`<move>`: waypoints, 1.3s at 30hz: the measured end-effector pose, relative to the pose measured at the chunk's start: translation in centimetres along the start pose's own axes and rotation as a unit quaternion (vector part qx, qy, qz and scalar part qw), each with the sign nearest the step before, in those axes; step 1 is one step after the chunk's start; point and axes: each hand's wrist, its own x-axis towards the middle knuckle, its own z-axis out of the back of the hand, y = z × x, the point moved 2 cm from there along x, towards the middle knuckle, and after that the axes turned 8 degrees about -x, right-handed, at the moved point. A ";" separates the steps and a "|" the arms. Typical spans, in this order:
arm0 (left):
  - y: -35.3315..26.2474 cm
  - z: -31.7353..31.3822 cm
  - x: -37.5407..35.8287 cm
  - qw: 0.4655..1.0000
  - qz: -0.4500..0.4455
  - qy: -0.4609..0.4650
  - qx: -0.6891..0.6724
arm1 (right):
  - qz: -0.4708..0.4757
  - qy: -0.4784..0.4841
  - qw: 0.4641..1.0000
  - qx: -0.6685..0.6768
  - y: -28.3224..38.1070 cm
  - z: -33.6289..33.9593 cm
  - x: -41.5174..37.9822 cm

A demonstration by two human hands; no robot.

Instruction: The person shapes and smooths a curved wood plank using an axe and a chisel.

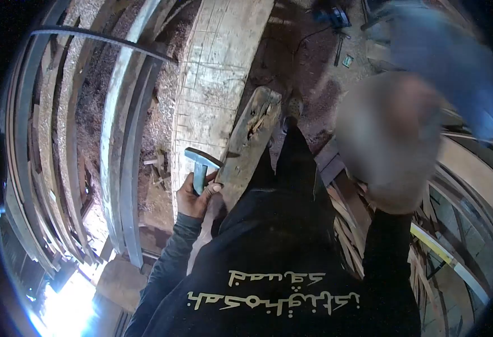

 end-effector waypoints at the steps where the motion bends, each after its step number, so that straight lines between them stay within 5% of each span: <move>1: 0.5 0.1 0.2 0.999 0.005 0.000 -0.033 | -0.002 -0.040 0.999 0.000 -0.4 -0.7 -0.7; 3: 0.8 0.2 0.1 1.000 0.001 -0.001 -0.023 | -0.008 -0.014 0.997 -0.072 -2.6 -6.5 -4.6; 6: -1.2 0.2 0.1 0.999 0.008 0.000 0.054 | -0.047 0.330 0.931 -0.148 -4.6 -14.0 -8.0; 7: -1.9 0.3 0.2 0.993 0.024 -0.003 0.115 | -0.021 0.372 0.920 -0.120 -4.7 -13.3 -6.8; 8: 0.7 0.5 0.3 0.999 -0.019 0.000 0.032 | -0.033 0.366 0.913 -0.177 -1.6 -9.7 -4.1; 13: 0.0 0.2 0.1 1.000 -0.011 -0.017 -0.008 | 0.067 0.101 0.992 -0.038 2.2 1.4 0.9; 16: -0.1 0.2 -0.5 1.000 -0.013 -0.024 -0.002 | 0.044 -0.067 0.994 -0.071 0.7 -2.3 -2.0; 18: -0.5 -0.1 0.4 0.999 -0.022 -0.028 0.001 | -0.005 0.103 0.983 -0.151 -1.5 -9.9 -5.9; 20: 0.1 0.4 0.0 0.999 0.003 -0.014 0.050 | -0.108 0.446 0.875 -0.157 -0.8 -12.2 -5.7; 22: 1.0 0.6 0.5 0.997 -0.051 -0.041 0.042 | -0.099 0.453 0.871 -0.163 -1.1 -10.9 -3.4; 24: 0.8 0.4 -0.5 0.997 0.010 -0.054 0.046 | 0.091 0.324 0.918 -0.210 -1.7 -10.0 -3.7; 26: 1.5 0.5 -0.6 0.996 -0.027 -0.063 0.055 | 0.103 0.252 0.926 -0.261 -1.9 -9.2 -0.8; 29: 0.6 -0.2 -0.9 0.995 -0.035 -0.083 0.050 | 0.039 0.239 0.958 -0.156 -1.8 -7.4 3.7; 32: 2.0 0.3 -0.3 0.985 -0.105 -0.125 0.054 | 0.173 0.282 0.922 -0.198 0.5 -7.9 8.8; 34: -0.4 1.8 0.5 0.970 -0.106 -0.136 0.171 | 0.320 0.278 0.875 -0.235 4.5 -8.0 11.7; 35: -0.7 2.5 1.7 0.958 -0.135 -0.148 0.205 | 0.313 0.271 0.875 -0.250 3.8 -9.9 13.8; 36: -0.6 3.0 2.9 0.944 -0.163 -0.158 0.240 | 0.434 0.285 0.810 -0.272 5.0 -10.2 15.5; 39: 1.5 3.6 6.1 0.936 -0.139 -0.180 0.270 | 0.499 0.243 0.770 -0.315 3.0 -13.3 20.1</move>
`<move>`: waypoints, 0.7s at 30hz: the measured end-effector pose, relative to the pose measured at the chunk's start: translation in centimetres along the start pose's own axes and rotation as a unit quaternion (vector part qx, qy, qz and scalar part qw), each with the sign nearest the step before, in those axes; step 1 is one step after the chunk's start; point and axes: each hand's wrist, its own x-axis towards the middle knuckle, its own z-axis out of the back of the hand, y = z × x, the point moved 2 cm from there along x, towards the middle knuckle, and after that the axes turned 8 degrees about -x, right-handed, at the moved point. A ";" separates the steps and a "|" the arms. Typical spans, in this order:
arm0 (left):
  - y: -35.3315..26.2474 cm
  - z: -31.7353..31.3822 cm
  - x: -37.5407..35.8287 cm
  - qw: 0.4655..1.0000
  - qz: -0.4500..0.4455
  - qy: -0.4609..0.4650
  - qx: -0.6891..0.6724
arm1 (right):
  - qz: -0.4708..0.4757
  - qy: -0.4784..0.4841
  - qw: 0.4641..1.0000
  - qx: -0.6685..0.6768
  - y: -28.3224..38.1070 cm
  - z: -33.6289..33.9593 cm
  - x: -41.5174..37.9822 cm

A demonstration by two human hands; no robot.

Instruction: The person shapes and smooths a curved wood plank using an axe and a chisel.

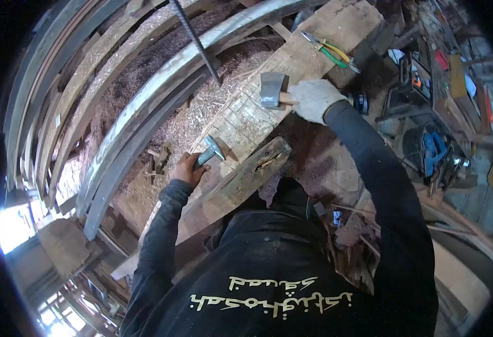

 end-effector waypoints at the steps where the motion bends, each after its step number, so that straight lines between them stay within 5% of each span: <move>1: 0.5 -0.6 0.0 1.000 0.009 -0.005 -0.003 | -0.026 -0.009 0.999 -0.016 -1.1 -0.9 0.1; 7: 0.4 -2.2 -1.4 0.991 0.025 -0.110 0.073 | -0.057 -0.035 0.996 -0.056 -0.7 -2.1 -1.1; 9: -0.6 -1.7 -2.8 0.985 0.017 -0.168 0.037 | -0.030 -0.116 0.992 -0.037 1.9 -0.1 -2.4; 13: -6.1 -0.3 -9.0 0.977 -0.045 -0.203 -0.049 | 0.118 -0.096 0.984 0.088 9.4 -0.5 -6.0; 16: -9.6 -2.8 -14.4 0.982 -0.012 -0.187 -0.038 | 0.167 -0.089 0.974 0.121 11.5 -3.9 -5.4; 18: -9.5 -5.1 -17.7 0.933 0.095 -0.346 -0.012 | 0.183 -0.071 0.976 0.096 12.3 -4.6 -4.1; 21: -9.3 -6.4 -20.7 0.894 0.199 -0.401 0.019 | 0.201 -0.118 0.969 0.080 12.9 -6.8 -3.6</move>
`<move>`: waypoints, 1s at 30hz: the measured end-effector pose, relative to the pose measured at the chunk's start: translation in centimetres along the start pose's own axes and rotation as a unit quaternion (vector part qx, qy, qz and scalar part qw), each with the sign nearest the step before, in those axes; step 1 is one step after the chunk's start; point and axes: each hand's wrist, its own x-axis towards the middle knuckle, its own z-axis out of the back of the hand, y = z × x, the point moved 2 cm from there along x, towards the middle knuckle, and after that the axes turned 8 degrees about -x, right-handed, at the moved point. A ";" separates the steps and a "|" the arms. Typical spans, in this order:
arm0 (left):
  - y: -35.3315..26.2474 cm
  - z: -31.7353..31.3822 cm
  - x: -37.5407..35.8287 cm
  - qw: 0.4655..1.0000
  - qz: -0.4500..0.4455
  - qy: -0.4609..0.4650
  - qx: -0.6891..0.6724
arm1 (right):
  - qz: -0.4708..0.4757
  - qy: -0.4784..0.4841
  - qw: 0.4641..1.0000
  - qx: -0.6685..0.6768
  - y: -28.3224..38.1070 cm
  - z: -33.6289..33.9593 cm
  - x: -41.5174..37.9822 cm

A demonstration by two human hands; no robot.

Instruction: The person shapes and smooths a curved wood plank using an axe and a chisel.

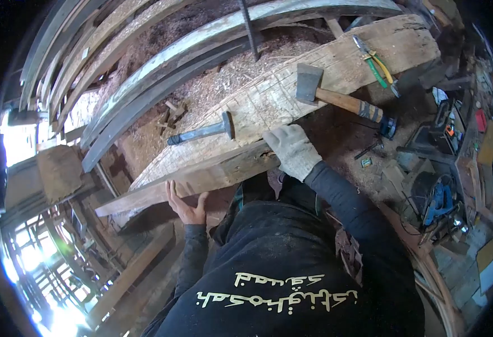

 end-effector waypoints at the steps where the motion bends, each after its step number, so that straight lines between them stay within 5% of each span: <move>1: 0.5 0.4 -0.2 0.999 -0.033 0.034 0.024 | -0.003 -0.006 1.000 0.017 0.0 -0.1 -0.2; 4: 1.2 0.9 -0.3 0.976 -0.060 0.127 0.165 | -0.007 0.027 0.999 0.039 1.2 0.9 -0.4; 6: 3.5 1.0 0.0 0.976 -0.073 0.130 0.159 | -0.006 0.139 0.990 0.027 2.7 1.6 -2.1; 8: 6.3 0.5 0.0 0.930 -0.127 0.293 0.183 | 0.000 0.144 0.989 0.017 3.5 2.0 -2.9; 17: 6.5 -1.8 6.6 0.944 -0.162 0.272 0.098 | -0.159 0.242 0.914 0.286 3.4 3.2 -1.7; 30: 8.9 -5.4 6.0 0.957 -0.166 0.225 0.075 | -0.209 0.307 0.856 0.360 4.1 2.3 -2.6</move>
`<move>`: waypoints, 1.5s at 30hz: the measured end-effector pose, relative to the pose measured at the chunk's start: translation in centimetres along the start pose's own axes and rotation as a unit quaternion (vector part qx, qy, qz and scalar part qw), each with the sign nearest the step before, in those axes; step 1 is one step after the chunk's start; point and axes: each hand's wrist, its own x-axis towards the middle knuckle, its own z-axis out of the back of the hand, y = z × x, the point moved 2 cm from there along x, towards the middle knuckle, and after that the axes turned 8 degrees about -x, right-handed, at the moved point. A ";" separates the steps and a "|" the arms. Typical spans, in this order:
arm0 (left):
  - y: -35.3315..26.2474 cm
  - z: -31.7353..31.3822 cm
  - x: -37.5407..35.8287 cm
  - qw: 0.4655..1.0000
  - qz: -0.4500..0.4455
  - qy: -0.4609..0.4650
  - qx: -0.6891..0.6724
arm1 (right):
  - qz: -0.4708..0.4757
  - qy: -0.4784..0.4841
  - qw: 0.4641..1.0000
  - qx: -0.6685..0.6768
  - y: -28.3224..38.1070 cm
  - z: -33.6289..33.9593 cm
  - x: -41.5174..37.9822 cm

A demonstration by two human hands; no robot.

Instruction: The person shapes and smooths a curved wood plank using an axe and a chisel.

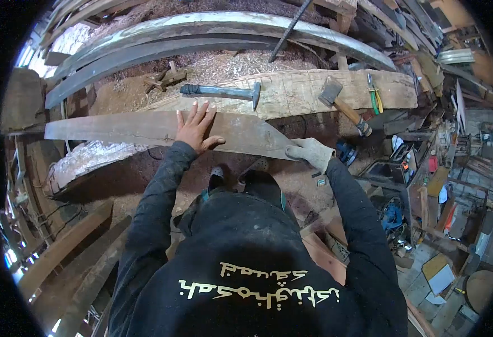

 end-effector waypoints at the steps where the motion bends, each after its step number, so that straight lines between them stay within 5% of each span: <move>1: 0.1 -0.3 0.0 1.000 -0.010 -0.021 -0.004 | -0.016 0.007 0.999 0.028 0.3 -0.1 -0.2; 4: -0.7 -0.1 -1.3 0.999 0.003 -0.037 -0.021 | -0.027 0.018 0.998 0.051 -0.1 -0.5 -0.4; 8: -4.8 1.1 -6.2 0.953 -0.035 -0.259 -0.153 | 0.047 -0.043 0.994 0.093 -0.4 -1.2 -0.2; 11: -8.3 -1.3 -10.3 0.900 0.084 -0.334 -0.266 | 0.069 -0.065 0.990 0.108 -0.8 -1.2 -0.9; 13: -10.9 -4.0 -11.4 0.839 0.139 -0.309 -0.426 | 0.033 -0.078 0.988 0.128 -1.5 -1.2 -1.6; 14: -12.1 -5.1 -11.3 0.852 0.136 -0.269 -0.428 | 0.034 -0.072 0.989 0.124 -2.2 -1.3 -1.8; 19: -16.8 -11.8 -8.2 0.749 0.172 0.011 -0.640 | 0.039 -0.071 0.982 0.168 -3.0 -1.3 -1.2; 24: -20.8 -14.0 -5.2 0.663 0.220 0.058 -0.713 | 0.079 -0.057 0.979 0.179 -2.5 -1.1 -1.8; 27: -22.0 -14.3 -5.6 0.499 0.245 0.056 -0.829 | 0.105 -0.075 0.985 0.118 -3.0 -0.8 -2.1; 36: -22.4 -7.5 -9.5 0.500 0.365 -0.016 -0.786 | 0.027 -0.149 0.930 0.336 -8.2 -1.7 -3.1; 38: -21.6 -7.5 -11.1 0.499 0.385 -0.028 -0.776 | -0.007 -0.182 0.834 0.521 -10.8 -2.1 -3.3; 40: -21.1 -7.4 -12.2 0.501 0.455 -0.025 -0.736 | -0.023 -0.222 0.824 0.521 -13.2 -1.9 -3.6; 42: -20.9 -6.9 -12.3 0.529 0.484 -0.018 -0.697 | -0.064 -0.267 0.902 0.333 -15.8 -1.3 -4.8; 45: -20.2 -5.1 -10.9 0.614 0.447 -0.074 -0.646 | -0.119 -0.262 0.903 0.319 -20.1 -2.2 -6.0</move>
